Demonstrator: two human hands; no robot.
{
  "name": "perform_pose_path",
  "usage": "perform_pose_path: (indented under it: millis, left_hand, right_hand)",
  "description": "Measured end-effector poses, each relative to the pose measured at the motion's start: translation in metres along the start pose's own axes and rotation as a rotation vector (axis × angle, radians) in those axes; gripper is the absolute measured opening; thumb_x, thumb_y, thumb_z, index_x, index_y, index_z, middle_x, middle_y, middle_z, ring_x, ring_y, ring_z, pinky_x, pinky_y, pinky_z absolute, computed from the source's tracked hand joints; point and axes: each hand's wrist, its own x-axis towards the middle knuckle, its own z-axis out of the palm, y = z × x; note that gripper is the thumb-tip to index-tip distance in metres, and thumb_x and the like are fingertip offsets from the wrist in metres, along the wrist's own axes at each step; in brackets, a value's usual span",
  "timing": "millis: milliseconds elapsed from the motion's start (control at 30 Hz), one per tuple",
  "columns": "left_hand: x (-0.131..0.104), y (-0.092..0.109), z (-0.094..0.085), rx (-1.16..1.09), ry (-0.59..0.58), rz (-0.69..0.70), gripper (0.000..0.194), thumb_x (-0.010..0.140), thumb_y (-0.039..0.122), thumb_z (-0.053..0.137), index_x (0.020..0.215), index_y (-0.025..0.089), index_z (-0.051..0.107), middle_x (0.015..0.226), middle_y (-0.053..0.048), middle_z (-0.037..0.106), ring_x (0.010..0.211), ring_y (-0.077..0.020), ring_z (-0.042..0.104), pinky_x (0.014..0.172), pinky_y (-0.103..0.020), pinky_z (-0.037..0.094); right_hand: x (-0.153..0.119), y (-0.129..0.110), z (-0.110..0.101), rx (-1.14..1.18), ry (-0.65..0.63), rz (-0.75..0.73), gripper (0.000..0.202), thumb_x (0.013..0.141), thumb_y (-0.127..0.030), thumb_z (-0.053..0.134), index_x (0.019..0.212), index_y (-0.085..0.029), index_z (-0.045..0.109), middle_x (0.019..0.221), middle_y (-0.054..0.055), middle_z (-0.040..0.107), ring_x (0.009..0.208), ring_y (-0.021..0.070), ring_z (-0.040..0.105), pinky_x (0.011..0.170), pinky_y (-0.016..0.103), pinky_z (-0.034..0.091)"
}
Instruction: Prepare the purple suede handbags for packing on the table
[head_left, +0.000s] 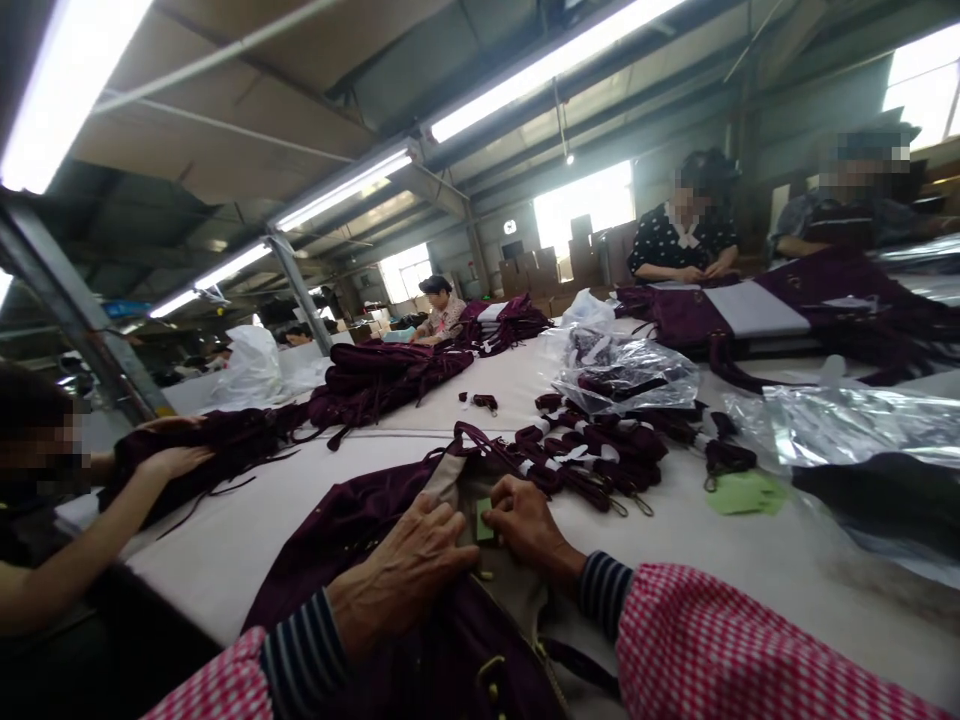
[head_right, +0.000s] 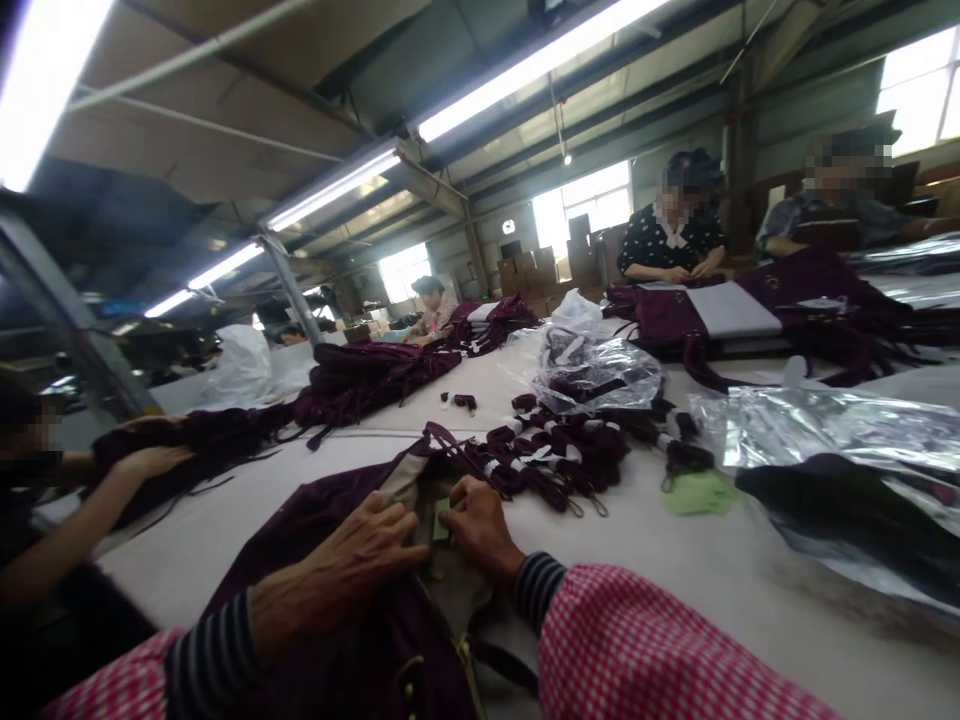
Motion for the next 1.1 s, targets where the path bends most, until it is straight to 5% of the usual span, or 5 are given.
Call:
perform_pose_path:
  millis: [267, 433, 667, 833, 1100]
  left_hand:
    - [0.008, 0.002, -0.007, -0.041, -0.051, 0.019, 0.062, 0.079, 0.002, 0.057, 0.133, 0.031, 0.051, 0.127, -0.004, 0.052, 0.12, -0.0253, 0.045, 0.117, -0.052, 0.021]
    - [0.014, 0.009, -0.024, -0.024, -0.12, -0.091, 0.036, 0.079, 0.003, 0.057, 0.107, 0.026, 0.062, 0.103, -0.004, 0.055, 0.1, -0.0237, 0.049, 0.096, -0.045, 0.034]
    - [0.017, 0.014, -0.026, -0.038, -0.121, -0.177, 0.042, 0.07, -0.003, 0.05, 0.1, 0.025, 0.061, 0.1, -0.004, 0.058, 0.095, -0.0243, 0.048, 0.083, -0.043, 0.032]
    - [0.002, 0.012, -0.035, -0.271, -0.064, -0.24, 0.04, 0.079, -0.005, 0.038, 0.097, 0.023, 0.059, 0.098, -0.002, 0.061, 0.094, -0.021, 0.05, 0.086, -0.039, 0.036]
    - [-0.022, 0.022, -0.029, -0.327, 0.101, -0.282, 0.043, 0.083, -0.002, 0.04, 0.11, 0.025, 0.058, 0.126, -0.004, 0.064, 0.128, -0.0245, 0.044, 0.1, -0.041, 0.042]
  right_hand:
    - [0.006, -0.001, -0.004, -0.143, -0.093, 0.04, 0.019, 0.058, -0.006, 0.072, 0.068, -0.017, 0.061, 0.051, -0.006, 0.058, 0.048, 0.0112, 0.055, 0.047, 0.021, 0.035]
    - [0.011, -0.006, -0.003, -0.248, -0.168, 0.056, 0.017, 0.055, -0.008, 0.075, 0.062, -0.017, 0.062, 0.046, -0.005, 0.054, 0.048, 0.0126, 0.053, 0.046, 0.022, 0.031]
    - [0.006, -0.014, 0.013, -0.372, -0.1, -0.067, 0.013, 0.059, -0.003, 0.061, 0.061, -0.016, 0.06, 0.062, 0.0, 0.061, 0.064, 0.0128, 0.053, 0.054, 0.024, 0.029]
    - [0.01, -0.009, 0.012, -0.387, -0.214, -0.054, 0.011, 0.065, -0.005, 0.061, 0.064, -0.016, 0.062, 0.055, -0.002, 0.059, 0.05, 0.0109, 0.053, 0.047, 0.021, 0.03]
    - [-0.009, -0.023, 0.013, -0.641, -0.166, -0.209, 0.018, 0.076, -0.011, 0.058, 0.088, -0.016, 0.071, 0.092, 0.012, 0.073, 0.092, 0.0268, 0.066, 0.071, 0.031, 0.04]
